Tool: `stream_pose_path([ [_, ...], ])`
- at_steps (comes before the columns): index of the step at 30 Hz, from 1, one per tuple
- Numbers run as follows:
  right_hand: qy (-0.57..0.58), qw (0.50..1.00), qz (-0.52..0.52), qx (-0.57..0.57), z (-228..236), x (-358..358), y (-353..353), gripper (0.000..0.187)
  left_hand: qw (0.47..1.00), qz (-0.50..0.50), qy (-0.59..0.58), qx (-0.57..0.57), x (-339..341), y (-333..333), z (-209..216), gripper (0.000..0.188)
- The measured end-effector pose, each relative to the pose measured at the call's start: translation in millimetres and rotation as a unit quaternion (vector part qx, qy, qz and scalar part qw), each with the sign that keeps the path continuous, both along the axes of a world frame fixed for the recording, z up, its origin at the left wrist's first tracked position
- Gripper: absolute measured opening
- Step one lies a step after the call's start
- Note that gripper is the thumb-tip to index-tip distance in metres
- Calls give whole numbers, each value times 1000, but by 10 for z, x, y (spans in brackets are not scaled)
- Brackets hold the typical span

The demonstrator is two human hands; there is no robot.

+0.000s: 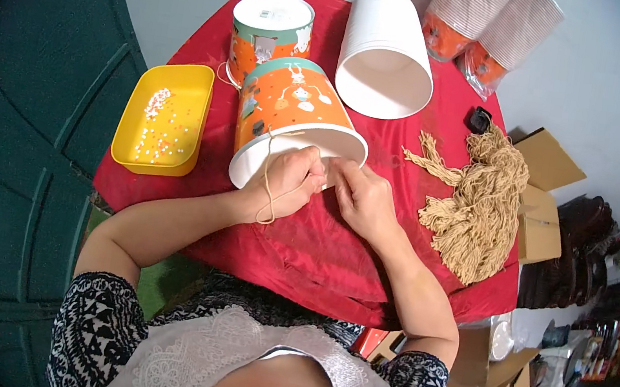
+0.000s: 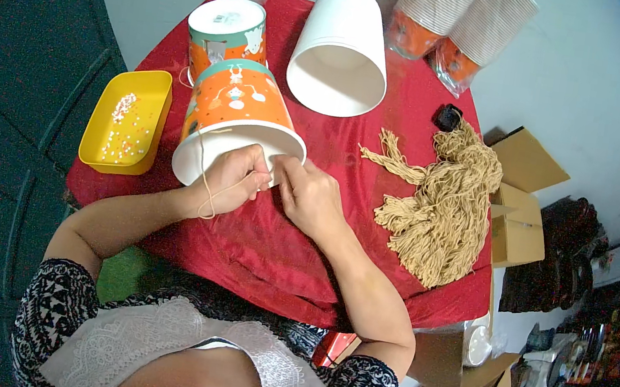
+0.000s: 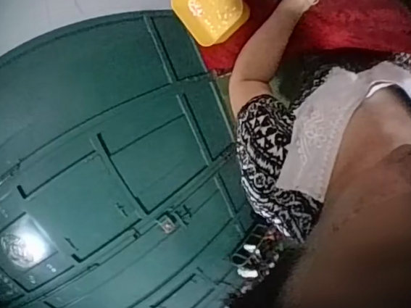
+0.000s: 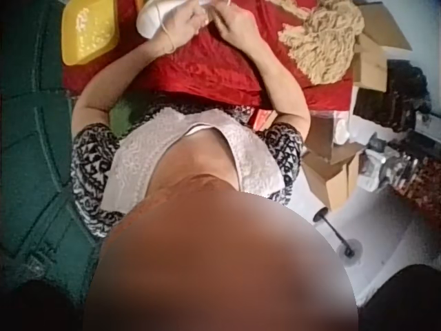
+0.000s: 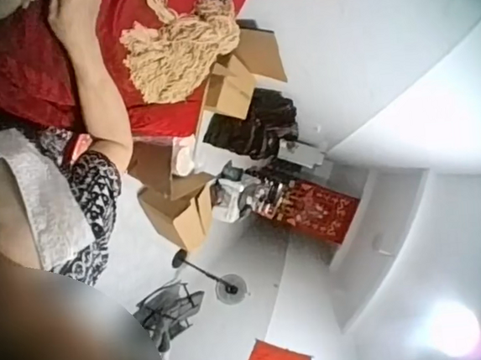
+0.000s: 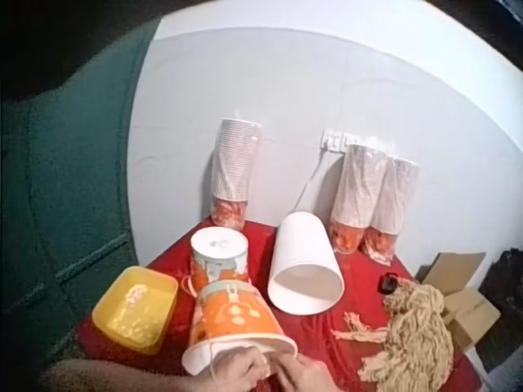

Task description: Attaching string handles to decorative paper buckets.

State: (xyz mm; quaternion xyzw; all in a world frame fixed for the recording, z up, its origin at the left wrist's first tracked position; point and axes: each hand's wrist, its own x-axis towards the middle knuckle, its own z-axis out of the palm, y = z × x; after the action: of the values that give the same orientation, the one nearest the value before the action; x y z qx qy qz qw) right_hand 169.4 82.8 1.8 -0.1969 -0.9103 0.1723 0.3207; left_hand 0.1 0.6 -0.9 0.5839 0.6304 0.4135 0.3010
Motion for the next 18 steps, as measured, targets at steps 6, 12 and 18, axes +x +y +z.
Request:
stream_pose_path([
  [6, 76, 997, 2, 26, -20, -56, 22, 23, 1000, 4, 2, 23, -3, -9, 0, 13],
  [12, 54, 998, -8, -4, -42, -34, 58, 24, 997, 1, -69, 27, 5, -2, -37, 11],
  [18, 77, 997, 20, -18, -20, -30, 46, 23, 989, -26, -143, 27, -78, 44, -135, 8],
])
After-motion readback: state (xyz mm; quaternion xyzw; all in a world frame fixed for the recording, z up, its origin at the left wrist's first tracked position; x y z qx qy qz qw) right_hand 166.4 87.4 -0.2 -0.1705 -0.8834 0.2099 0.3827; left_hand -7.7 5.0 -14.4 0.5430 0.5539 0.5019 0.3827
